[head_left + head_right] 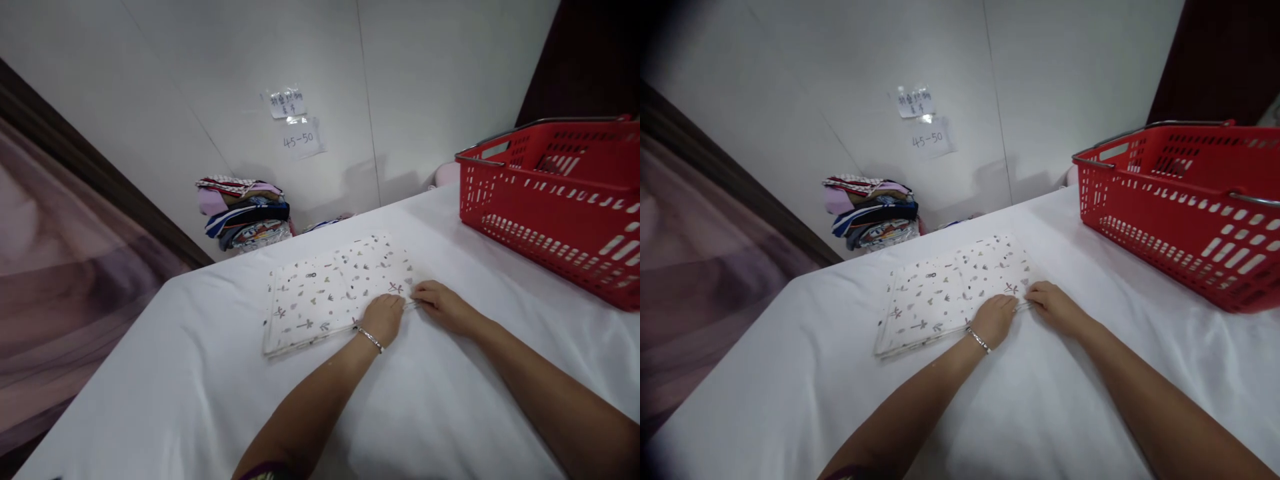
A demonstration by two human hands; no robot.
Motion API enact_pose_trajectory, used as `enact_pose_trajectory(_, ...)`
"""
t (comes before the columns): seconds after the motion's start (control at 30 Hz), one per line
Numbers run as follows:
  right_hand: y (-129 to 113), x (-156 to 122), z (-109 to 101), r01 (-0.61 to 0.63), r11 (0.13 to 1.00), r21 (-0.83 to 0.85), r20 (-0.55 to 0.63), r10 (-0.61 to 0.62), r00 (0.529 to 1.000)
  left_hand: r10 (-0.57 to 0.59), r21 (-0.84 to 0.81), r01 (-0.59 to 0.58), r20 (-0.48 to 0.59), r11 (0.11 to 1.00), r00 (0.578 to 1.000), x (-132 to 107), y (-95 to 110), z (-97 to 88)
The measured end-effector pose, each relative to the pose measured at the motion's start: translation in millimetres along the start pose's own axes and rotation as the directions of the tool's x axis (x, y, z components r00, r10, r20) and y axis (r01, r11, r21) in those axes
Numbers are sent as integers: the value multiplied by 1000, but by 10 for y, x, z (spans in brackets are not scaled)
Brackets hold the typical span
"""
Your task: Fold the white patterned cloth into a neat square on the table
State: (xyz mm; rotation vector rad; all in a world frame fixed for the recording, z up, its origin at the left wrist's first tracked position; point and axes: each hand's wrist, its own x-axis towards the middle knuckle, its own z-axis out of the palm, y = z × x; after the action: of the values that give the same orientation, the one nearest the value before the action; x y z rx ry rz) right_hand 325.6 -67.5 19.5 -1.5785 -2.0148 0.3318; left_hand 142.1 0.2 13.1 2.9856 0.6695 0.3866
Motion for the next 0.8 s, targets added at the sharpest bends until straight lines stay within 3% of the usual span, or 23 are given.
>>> enact_pose_trajectory(0.27, 123, -38, 41, 67, 996, -60, -43, -69, 997, -107, 106, 115, -72, 988, 992, -730, -376, -167)
enact_pose_trajectory(0.43, 142, -45, 41, 72, 995, -72, -43, -75, 996, -166, 137, 179, -98, 974, 981, -1086, -505, -291)
enact_pose_trajectory(0.57, 174, -45, 40, 66, 996, -53, -23, -68, 997, -236, 104, 254, -156, 962, 959, -1218, -532, -348)
enact_pose_trajectory(0.8, 223, -65, 70, 59, 998, -39, -31, -60, 998, -294, -22, 296, -194, 955, 936, -1216, -546, -319)
